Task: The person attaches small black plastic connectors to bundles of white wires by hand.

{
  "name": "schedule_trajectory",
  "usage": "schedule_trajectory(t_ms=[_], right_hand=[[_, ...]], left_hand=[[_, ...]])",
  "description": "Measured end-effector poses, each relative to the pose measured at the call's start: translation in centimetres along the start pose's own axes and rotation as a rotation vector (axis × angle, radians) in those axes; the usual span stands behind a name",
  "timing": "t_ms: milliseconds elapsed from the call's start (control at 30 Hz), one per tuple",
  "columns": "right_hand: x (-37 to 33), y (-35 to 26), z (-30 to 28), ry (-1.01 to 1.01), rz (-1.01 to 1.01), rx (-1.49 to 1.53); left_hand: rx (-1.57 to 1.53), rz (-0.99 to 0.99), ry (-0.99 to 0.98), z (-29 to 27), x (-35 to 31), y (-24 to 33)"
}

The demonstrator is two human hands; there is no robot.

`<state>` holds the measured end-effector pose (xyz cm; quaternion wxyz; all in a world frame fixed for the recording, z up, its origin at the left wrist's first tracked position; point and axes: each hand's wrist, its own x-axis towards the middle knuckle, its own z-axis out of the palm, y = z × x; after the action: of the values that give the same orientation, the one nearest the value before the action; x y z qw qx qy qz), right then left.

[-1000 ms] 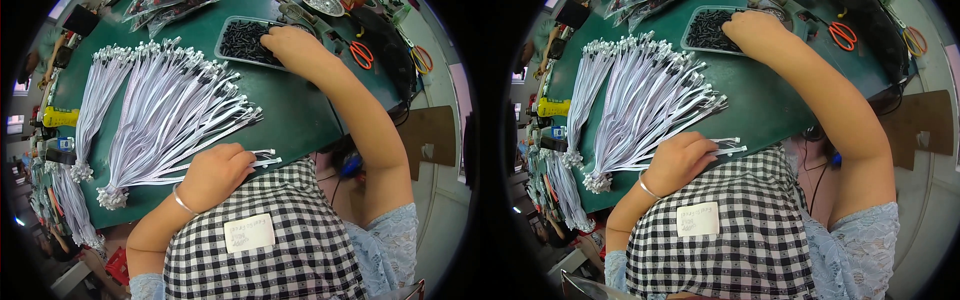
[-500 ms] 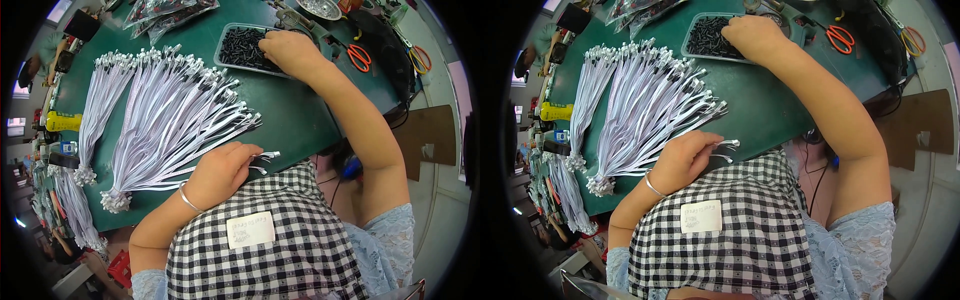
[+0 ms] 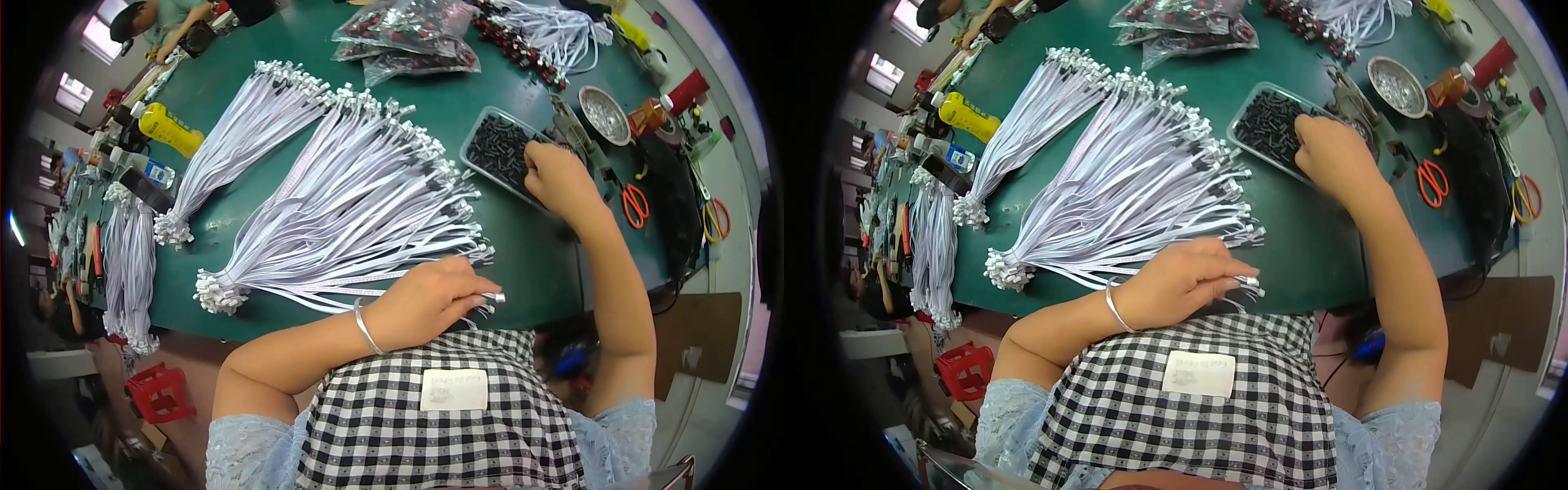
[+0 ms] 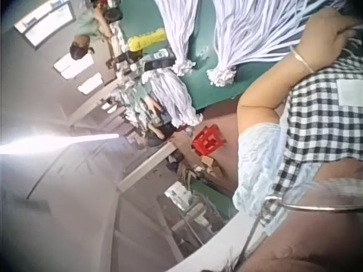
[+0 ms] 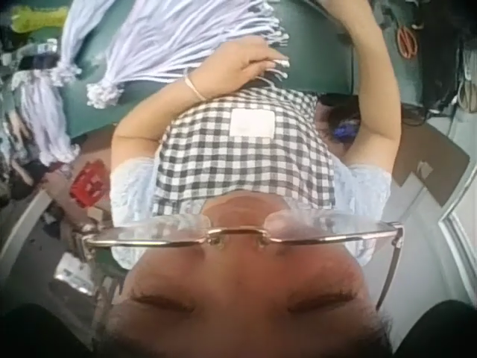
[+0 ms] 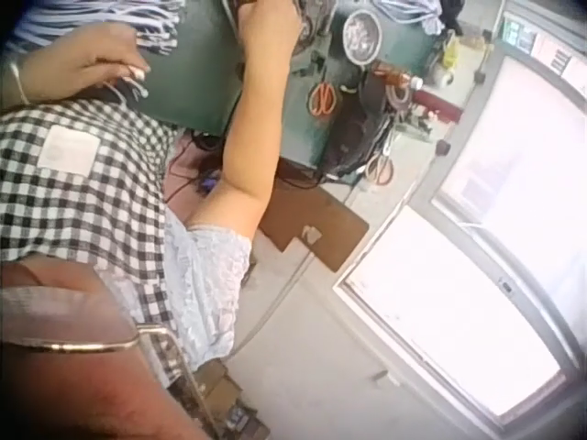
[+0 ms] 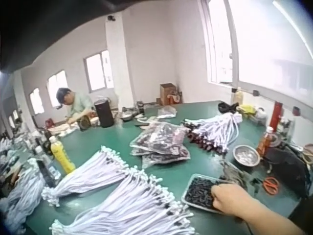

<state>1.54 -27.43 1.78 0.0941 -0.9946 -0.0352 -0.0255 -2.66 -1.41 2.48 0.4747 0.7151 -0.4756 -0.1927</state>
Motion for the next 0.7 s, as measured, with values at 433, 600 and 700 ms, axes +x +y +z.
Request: schedule_trajectory(t_ms=[433, 600, 700], right_hand=[[-1.1, 0.4, 0.7, 0.129, -0.177, 0.004], [-3.9, -4.1, -2.2, 0.342, -0.152, 0.52], [-9.0, -7.2, -1.0, 0.437, -0.31, 0.884]], left_hand=[[-0.656, -0.564, 0.063, 0.7, -0.4, -1.1], [-0.778, -0.568, 0.146, 0.2, -1.0, -2.1], [-0.8, -0.554, 0.136, 0.5, -0.9, -2.1]])
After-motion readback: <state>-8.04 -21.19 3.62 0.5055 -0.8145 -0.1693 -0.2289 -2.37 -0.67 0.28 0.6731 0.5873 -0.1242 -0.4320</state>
